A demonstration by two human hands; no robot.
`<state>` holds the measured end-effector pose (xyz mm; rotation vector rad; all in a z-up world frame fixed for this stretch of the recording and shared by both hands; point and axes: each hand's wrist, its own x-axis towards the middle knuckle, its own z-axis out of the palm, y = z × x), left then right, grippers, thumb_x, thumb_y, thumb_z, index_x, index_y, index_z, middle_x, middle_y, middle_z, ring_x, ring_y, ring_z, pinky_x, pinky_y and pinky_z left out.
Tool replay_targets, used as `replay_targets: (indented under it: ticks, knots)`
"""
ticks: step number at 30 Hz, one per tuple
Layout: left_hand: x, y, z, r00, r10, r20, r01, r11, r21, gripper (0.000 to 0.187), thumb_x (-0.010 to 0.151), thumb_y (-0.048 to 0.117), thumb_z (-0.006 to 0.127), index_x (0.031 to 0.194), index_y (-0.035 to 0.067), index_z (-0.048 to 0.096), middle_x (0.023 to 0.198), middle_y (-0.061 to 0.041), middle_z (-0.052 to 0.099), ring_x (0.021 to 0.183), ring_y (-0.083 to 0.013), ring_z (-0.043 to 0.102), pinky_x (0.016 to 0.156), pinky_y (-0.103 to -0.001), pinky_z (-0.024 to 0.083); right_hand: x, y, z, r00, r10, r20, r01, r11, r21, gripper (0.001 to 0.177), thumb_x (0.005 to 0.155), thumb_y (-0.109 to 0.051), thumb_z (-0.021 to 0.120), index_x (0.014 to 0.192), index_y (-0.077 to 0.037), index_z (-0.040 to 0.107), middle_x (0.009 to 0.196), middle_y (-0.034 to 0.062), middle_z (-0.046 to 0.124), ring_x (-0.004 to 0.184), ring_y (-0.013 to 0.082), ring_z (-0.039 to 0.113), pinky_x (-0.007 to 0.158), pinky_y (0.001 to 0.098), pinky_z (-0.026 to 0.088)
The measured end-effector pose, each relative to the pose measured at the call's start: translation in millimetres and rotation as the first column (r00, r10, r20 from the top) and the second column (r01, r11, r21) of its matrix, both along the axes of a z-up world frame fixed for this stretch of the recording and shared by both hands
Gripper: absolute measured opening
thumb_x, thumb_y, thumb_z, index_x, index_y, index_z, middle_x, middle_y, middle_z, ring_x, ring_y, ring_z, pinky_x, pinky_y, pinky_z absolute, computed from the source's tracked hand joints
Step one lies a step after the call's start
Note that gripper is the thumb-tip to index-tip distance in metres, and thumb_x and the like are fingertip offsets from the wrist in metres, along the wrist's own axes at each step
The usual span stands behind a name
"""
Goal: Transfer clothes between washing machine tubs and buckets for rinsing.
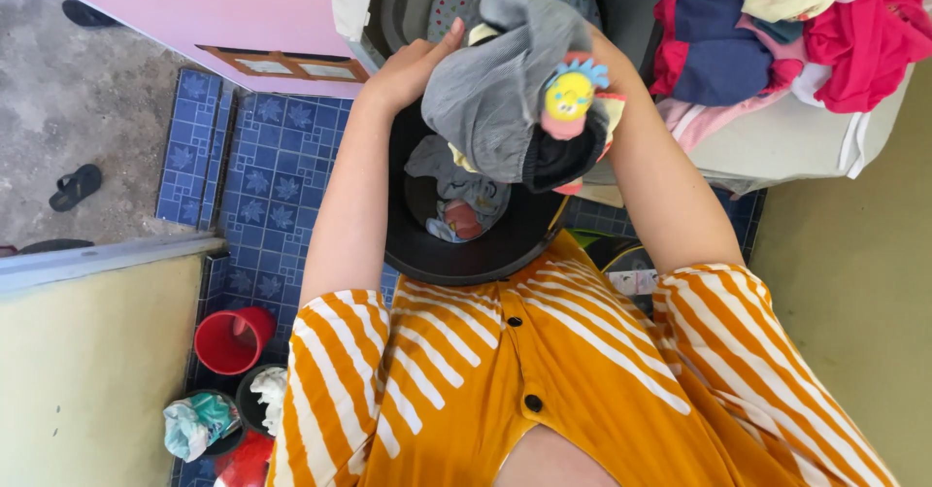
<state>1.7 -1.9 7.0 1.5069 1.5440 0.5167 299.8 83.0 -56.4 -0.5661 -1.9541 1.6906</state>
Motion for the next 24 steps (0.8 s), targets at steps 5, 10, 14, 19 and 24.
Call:
replay_targets:
  ticks: [5,10,14,19,24]
  knots:
    - [-5.2,13.3,-28.2,0.999,-0.026,-0.019,0.026,0.999,-0.029,0.106,0.086,0.090,0.028,0.105,-0.002,0.076,0.108,-0.025,0.076,0.110,-0.0382,0.072,0.102,-0.042,0.050,-56.9,-59.3,92.2,0.946,0.164,0.281,-0.243,0.930,0.275,0.068,0.069,-0.006,0.069,0.137,-0.008,0.064,0.131,0.0105,0.064,0.120,0.0221,0.064,0.106,0.0335,0.053]
    - [7.7,-7.5,-1.3,0.998,-0.045,0.035,0.043,0.998,0.049,0.098,0.089,0.086,0.030,0.122,0.006,0.076,0.118,-0.023,0.073,0.120,-0.0358,0.064,0.104,-0.040,0.045,-76.4,-107.4,91.9,0.843,0.235,0.485,-0.497,0.685,0.532,0.069,0.073,-0.016,0.080,0.140,-0.009,0.063,0.144,0.0293,0.049,0.130,0.0457,0.048,0.107,0.0494,0.040]
    - [3.1,-14.9,-15.1,0.997,-0.069,0.037,0.065,0.994,0.092,0.072,0.087,0.069,0.062,0.121,0.007,0.074,0.117,-0.017,0.075,0.114,-0.0308,0.070,0.098,-0.039,0.051,-41.7,-96.6,112.2,0.890,0.176,0.422,-0.389,0.777,0.495,0.055,0.085,-0.017,0.075,0.138,-0.008,0.063,0.140,0.0224,0.057,0.128,0.0402,0.057,0.107,0.0456,0.046]
    - [-6.2,-28.9,-26.8,0.994,-0.028,-0.108,0.050,0.976,0.210,0.041,0.077,0.027,0.083,0.114,0.010,0.073,0.109,-0.016,0.075,0.107,-0.0337,0.071,0.093,-0.042,0.053,33.8,-60.8,115.4,0.918,-0.304,0.255,0.072,0.760,0.646,0.044,0.093,-0.019,0.079,0.133,-0.008,0.066,0.129,0.0132,0.066,0.123,0.0314,0.063,0.107,0.0407,0.051]
    - [-15.0,-38.9,-39.0,0.984,0.016,-0.180,0.020,0.980,0.196,0.043,0.077,0.029,0.086,0.112,0.010,0.070,0.107,-0.018,0.073,0.105,-0.0367,0.069,0.089,-0.044,0.053,135.5,-15.2,127.1,0.203,-0.968,0.148,0.313,0.207,0.927,0.099,0.071,-0.047,0.095,0.148,-0.003,0.049,0.153,0.0332,0.038,0.143,0.0598,0.024,0.109,0.0736,0.015]
